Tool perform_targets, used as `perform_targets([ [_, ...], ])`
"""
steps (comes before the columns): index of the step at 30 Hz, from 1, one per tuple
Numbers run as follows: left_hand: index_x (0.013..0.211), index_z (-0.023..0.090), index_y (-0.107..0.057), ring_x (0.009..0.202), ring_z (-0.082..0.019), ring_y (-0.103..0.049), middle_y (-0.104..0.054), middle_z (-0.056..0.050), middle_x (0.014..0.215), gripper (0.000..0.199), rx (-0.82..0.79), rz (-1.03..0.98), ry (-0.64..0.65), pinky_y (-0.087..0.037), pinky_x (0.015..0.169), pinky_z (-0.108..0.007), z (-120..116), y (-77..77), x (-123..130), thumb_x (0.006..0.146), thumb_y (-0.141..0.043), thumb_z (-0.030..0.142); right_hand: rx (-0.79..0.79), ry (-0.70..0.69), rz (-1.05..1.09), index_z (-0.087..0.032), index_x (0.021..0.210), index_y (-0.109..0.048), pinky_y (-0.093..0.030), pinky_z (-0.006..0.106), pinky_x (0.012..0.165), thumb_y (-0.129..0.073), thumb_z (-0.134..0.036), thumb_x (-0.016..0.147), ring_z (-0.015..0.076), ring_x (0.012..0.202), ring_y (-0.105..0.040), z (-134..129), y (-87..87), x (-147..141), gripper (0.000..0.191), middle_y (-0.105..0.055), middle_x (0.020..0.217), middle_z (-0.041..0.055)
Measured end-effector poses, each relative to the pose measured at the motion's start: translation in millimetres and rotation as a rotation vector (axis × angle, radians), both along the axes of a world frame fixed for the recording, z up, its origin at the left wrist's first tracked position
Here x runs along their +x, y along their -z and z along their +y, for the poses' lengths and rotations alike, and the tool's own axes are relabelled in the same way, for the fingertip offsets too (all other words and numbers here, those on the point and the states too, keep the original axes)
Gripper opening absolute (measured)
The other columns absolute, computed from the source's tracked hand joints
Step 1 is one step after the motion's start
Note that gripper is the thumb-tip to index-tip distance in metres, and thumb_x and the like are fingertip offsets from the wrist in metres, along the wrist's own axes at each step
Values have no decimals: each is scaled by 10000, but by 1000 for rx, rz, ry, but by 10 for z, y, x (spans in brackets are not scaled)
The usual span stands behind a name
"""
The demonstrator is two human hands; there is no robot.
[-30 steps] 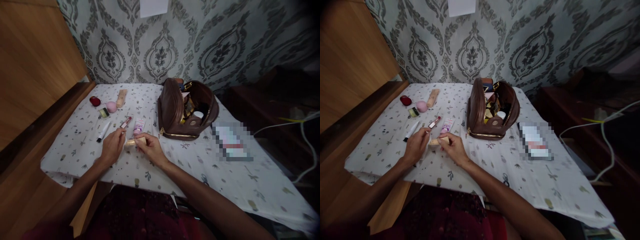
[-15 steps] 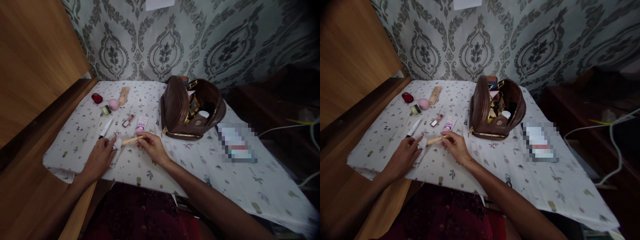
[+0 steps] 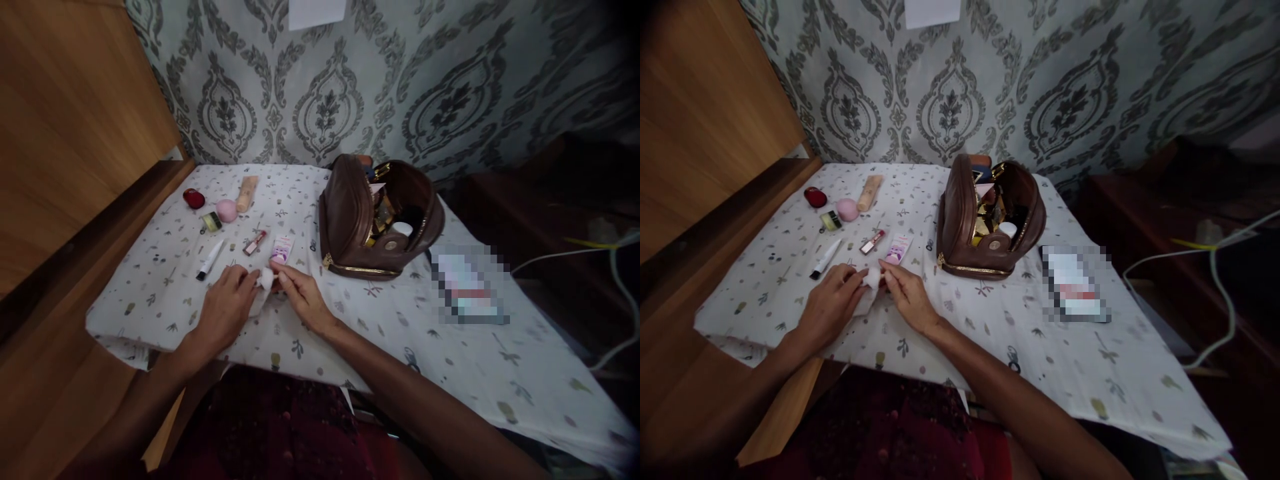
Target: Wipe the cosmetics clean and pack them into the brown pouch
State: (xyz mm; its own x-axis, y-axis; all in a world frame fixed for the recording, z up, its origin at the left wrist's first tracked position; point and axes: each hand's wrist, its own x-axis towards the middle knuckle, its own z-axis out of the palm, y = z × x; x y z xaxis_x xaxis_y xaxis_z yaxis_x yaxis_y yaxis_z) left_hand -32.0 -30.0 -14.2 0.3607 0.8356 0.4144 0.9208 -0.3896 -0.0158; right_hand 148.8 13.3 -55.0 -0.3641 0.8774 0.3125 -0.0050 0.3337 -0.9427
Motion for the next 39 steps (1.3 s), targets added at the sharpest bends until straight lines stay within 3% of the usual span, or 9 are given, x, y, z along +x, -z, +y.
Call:
perform_targets([
  [3, 1132, 149, -626, 937, -238, -559, -592, -95, 1000, 240, 7, 39, -1, -532, 767, -354, 26, -43, 170, 998, -444, 229, 78, 28, -68, -235, 1319, -646, -433, 447, 1127, -394, -533, 1017, 246, 1263, -596, -28, -43, 12, 494, -677, 1303, 84],
  [5, 1094, 157, -627, 942, -233, -556, -589, -95, 1018, 221, 4, 68, -9, -531, 775, -357, 38, -53, 227, 994, -437, 211, 87, 38, -86, -223, 1377, -595, -422, 442, 1136, -379, -501, 1028, 242, 1297, -575, -45, -61, 20, 495, -655, 1341, 91],
  [8, 1188, 169, -598, 950, -235, -560, -592, -91, 1029, 254, 3, 67, 10, -532, 771, -357, 45, -34, 191, 985, -448, 196, 74, 49, -90, -211, 1397, -563, -474, 426, 1078, -421, -464, 1018, 239, 1227, -620, -51, -65, 24, 477, -666, 1320, 98],
  [12, 1278, 177, -572, 966, -251, -576, -602, -98, 1038, 321, -23, 51, 14, -535, 744, -351, 21, 27, -26, 967, -498, 200, -13, -7, -24, -218, 1281, -633, -548, 379, 943, -520, -454, 973, 219, 1063, -682, -32, -25, -2, 403, -727, 1160, 77],
  [18, 1189, 188, -617, 952, -252, -584, -607, -101, 1018, 264, -142, 82, -132, -524, 702, -335, -20, 60, -403, 971, -474, 223, -112, -13, 44, -213, 1085, -692, -554, 350, 870, -616, -400, 894, 182, 938, -676, -3, 81, -55, 278, -711, 1069, 60],
  [21, 1089, 209, -639, 910, -233, -578, -593, -77, 969, 239, -207, 16, -159, -511, 695, -323, -21, 33, -512, 989, -433, 274, -126, 23, 45, -226, 1099, -687, -556, 334, 829, -640, -347, 863, 166, 887, -660, 7, 112, -70, 269, -699, 1040, 52],
  [28, 1115, 187, -628, 952, -239, -571, -589, -78, 999, 251, -270, -11, -101, -506, 729, -338, 15, -37, -538, 992, -429, 279, -154, 16, 75, -224, 1126, -645, -560, 317, 809, -666, -328, 838, 166, 852, -685, 19, 103, -75, 306, -698, 934, 31],
  [32, 1152, 211, -615, 981, -242, -565, -589, -80, 1053, 236, -239, -2, -8, -515, 743, -338, 55, -55, -450, 966, -470, 235, -113, 0, 83, -232, 1122, -657, -556, 348, 876, -680, -359, 850, 181, 932, -695, 14, 76, -59, 301, -721, 1024, 48],
  [39, 1151, 210, -561, 1010, -236, -523, -561, -76, 1053, 219, -250, 14, 130, -523, 770, -338, 115, -103, -215, 952, -471, 201, -33, 23, 69, -239, 1067, -712, -571, 357, 859, -688, -409, 858, 187, 936, -694, -9, 57, -49, 270, -728, 1058, 53],
])
